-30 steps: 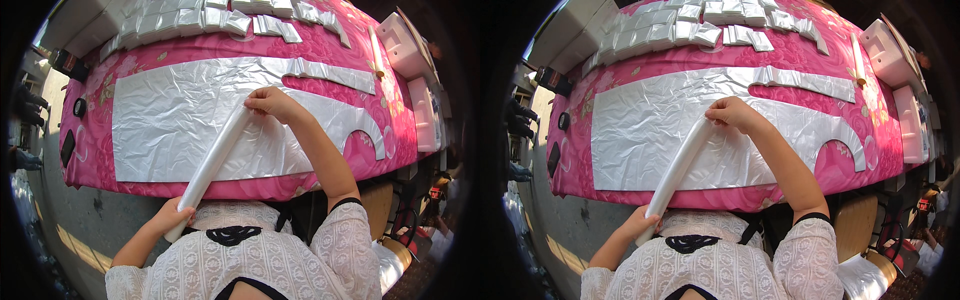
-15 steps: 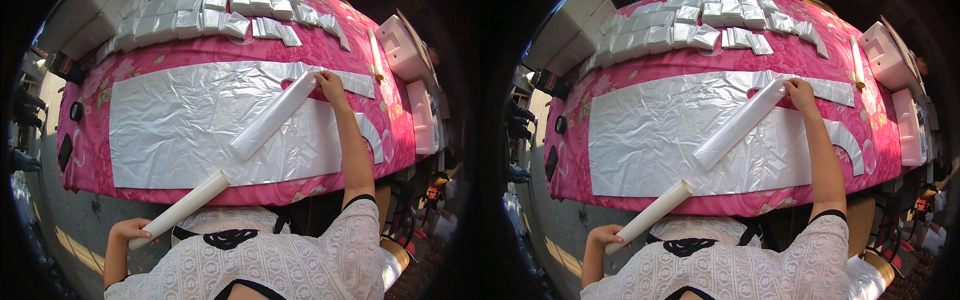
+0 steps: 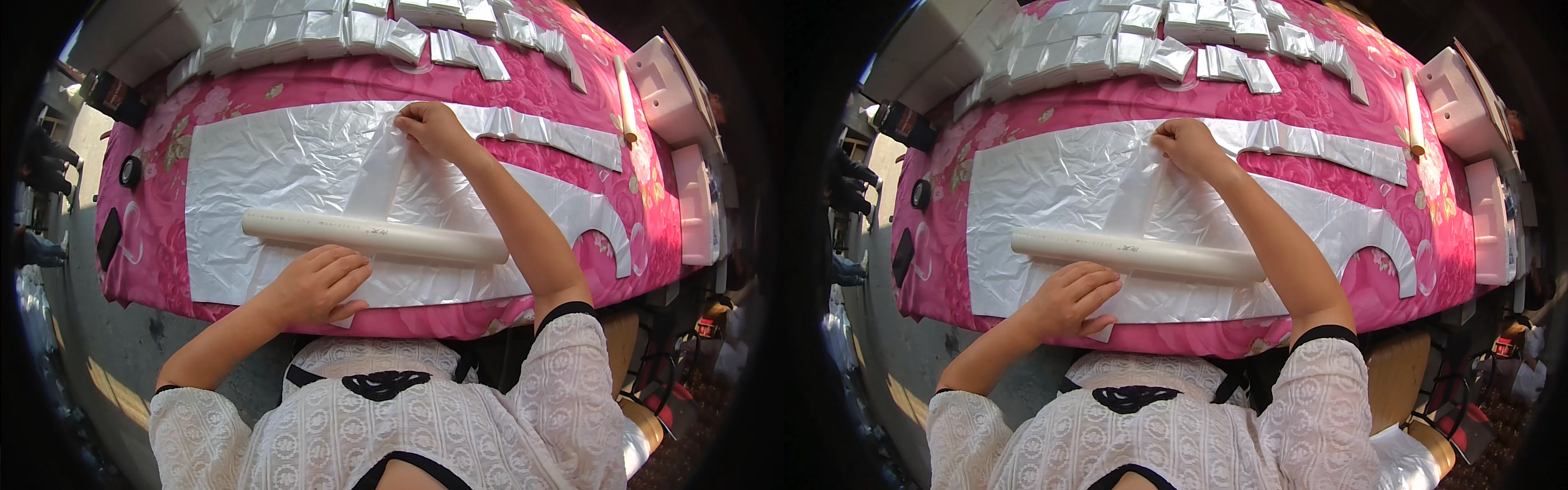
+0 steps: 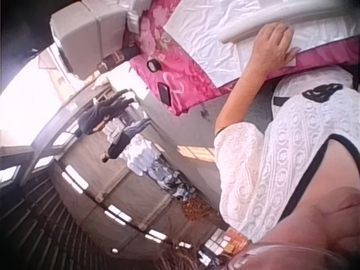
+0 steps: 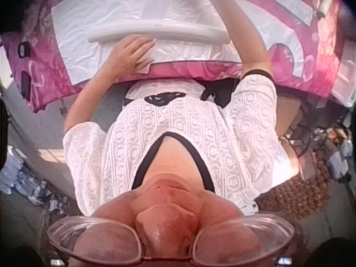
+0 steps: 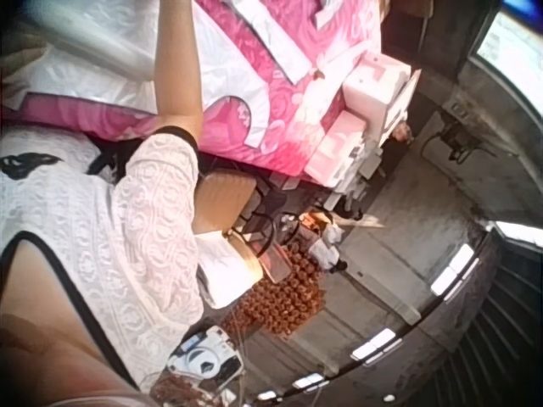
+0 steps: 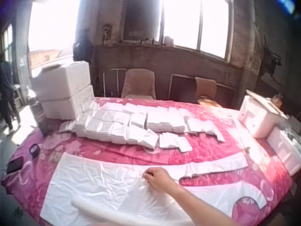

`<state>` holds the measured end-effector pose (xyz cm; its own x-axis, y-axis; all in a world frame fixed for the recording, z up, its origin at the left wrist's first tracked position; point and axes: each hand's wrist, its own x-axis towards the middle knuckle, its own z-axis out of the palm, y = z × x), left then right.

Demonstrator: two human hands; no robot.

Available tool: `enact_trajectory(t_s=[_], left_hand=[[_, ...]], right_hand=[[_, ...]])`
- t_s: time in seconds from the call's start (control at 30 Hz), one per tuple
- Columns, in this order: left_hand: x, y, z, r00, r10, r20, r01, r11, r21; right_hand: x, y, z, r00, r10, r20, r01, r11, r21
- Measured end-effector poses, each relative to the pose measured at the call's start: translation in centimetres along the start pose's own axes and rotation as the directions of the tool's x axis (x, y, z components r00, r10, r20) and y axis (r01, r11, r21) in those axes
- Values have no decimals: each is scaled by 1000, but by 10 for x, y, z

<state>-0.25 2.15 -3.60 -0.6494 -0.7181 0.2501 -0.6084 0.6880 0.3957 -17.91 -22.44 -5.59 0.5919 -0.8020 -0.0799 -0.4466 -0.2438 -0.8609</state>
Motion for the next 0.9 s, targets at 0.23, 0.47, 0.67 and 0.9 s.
enact_trajectory(t_s=[0.23,0.47,0.67,0.9], left_hand=[[-16,26,36,970,-137,202,109,984,143],[-11,35,42,964,-176,198,134,969,208],[-9,48,52,954,-253,161,215,951,223],[-14,50,61,953,-271,134,229,936,267]], right_hand=[[8,8,-10,981,144,128,-157,983,96],[-30,-25,-11,987,39,-158,-45,998,-32],[-152,-45,54,939,-308,156,345,828,-442],[-146,-1,14,899,-426,-100,265,712,-650]])
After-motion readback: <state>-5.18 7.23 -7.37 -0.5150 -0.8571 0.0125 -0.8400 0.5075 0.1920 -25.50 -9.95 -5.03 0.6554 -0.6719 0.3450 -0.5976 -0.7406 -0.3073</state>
